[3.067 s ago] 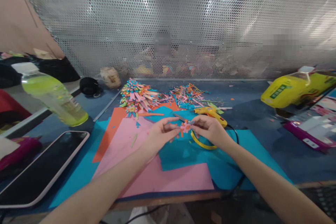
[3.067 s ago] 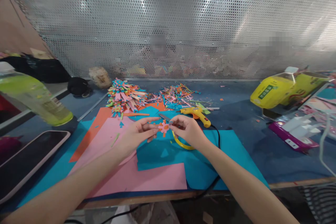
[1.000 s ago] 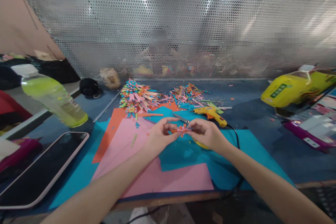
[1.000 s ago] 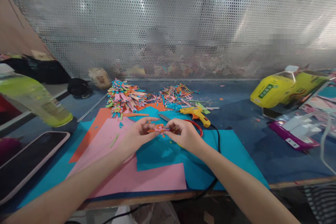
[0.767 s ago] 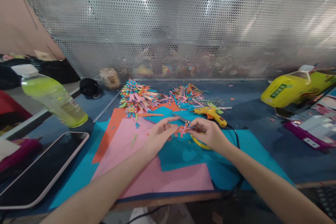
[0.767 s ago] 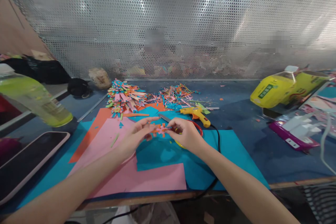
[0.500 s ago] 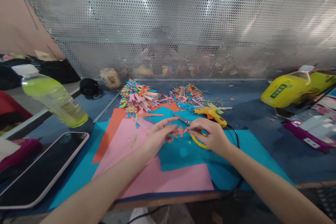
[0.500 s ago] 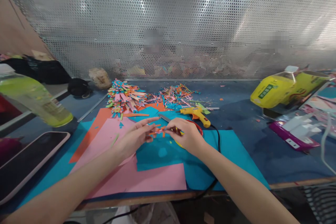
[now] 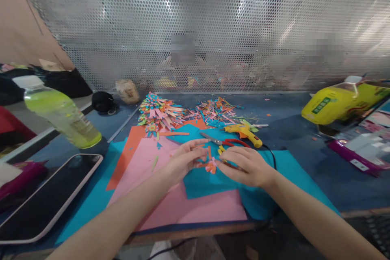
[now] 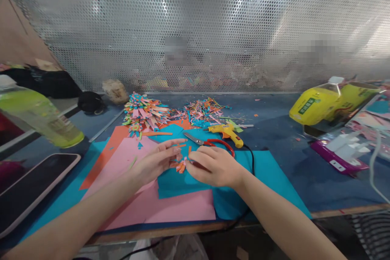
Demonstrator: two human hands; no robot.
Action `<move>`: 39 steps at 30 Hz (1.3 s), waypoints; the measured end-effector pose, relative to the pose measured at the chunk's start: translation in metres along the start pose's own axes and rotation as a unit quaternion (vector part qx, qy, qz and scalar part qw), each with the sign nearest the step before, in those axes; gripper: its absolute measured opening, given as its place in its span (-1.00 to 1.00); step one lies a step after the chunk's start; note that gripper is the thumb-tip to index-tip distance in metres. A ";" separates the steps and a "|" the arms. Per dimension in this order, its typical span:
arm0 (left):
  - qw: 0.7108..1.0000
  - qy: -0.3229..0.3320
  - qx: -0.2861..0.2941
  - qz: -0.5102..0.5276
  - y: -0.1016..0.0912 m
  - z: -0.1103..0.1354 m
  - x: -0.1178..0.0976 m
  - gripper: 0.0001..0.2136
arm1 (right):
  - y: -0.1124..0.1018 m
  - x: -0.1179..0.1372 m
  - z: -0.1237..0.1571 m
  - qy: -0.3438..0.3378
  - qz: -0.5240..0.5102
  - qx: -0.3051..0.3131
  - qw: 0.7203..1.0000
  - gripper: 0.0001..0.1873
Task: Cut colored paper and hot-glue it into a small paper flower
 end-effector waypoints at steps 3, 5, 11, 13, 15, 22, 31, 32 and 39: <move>1.000 0.018 -0.010 0.012 -0.001 -0.001 -0.001 -0.69 | -0.001 0.002 -0.002 0.048 -0.035 0.010 0.998 -0.85; 0.999 0.028 -0.021 0.014 -0.001 -0.001 -0.001 -0.75 | 0.000 0.001 0.001 0.047 -0.040 0.022 0.998 -0.86; 0.988 0.075 0.024 -0.130 -0.002 -0.001 0.001 -0.77 | 0.003 -0.007 0.013 0.109 -0.101 0.017 0.989 -0.85; 0.977 0.096 0.069 -0.175 -0.001 0.000 0.002 -0.78 | 0.005 -0.009 0.013 0.174 -0.130 -0.003 0.976 -0.91; 0.968 0.114 0.091 -0.204 0.000 0.002 0.000 -0.78 | 0.007 -0.008 0.011 0.248 -0.157 -0.004 0.956 -0.88; 0.973 0.089 0.069 -0.202 0.004 0.004 -0.003 -0.81 | 0.007 -0.008 0.009 0.234 -0.195 0.061 0.950 -0.86; 0.978 0.144 -0.112 -0.103 -0.014 -0.012 0.004 -0.77 | 0.007 -0.042 0.022 0.288 0.014 0.034 0.957 -0.77; 0.975 0.143 -0.140 -0.099 -0.016 -0.013 0.003 -0.77 | 0.008 -0.048 0.025 0.326 0.069 0.062 0.941 -0.77; 0.953 0.184 -0.189 -0.150 -0.017 -0.011 -0.005 -0.77 | 0.016 -0.066 0.039 0.476 0.231 0.272 0.804 -0.45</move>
Point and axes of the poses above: each hand's wrist, its own z-axis away from the middle knuckle, its own y-axis out of the palm, x = y × z, the point moved 1 cm from there along -z, towards the middle knuckle, and after that the axes turned 12 degrees about -x, right-handed, at the moved point
